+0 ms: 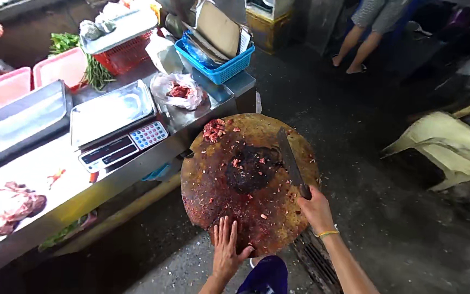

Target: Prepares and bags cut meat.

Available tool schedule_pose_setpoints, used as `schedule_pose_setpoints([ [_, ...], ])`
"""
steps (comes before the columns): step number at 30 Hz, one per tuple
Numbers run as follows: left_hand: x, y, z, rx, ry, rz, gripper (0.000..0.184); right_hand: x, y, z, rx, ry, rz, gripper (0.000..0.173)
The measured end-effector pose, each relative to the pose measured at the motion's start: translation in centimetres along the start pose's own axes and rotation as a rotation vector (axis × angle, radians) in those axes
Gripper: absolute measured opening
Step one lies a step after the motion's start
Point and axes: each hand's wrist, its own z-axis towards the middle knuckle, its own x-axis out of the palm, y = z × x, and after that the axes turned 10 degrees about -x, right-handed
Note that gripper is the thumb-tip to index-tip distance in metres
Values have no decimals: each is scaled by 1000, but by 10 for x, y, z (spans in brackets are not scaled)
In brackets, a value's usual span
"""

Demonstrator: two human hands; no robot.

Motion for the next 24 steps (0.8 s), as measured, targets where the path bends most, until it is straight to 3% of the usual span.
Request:
schedule_pose_setpoints([
  [3,4,5,-3,8,-14,28,95,-18,-10,6,-51,47,83,45],
  [7,6,6,-2,-14,-3,39,95,-60,-38,-36,-114,141,310,56],
  [11,-2,-2,1,-75,66,1,98,-89,-66,-45,-35,267,400,44],
  [13,-12,-11,8,-146,127,-58,103,-92,-66,-20,-117,296,323,48],
  [16,-31,-32,22,-272,137,-94,102,-90,-40,35,-406,314,-31,65],
  [20,-50,-99,53,-470,-60,-159,71,-72,25,133,-821,543,-537,70],
  [24,-45,-185,95,-442,-205,-161,44,-29,56,218,-985,835,-656,78],
])
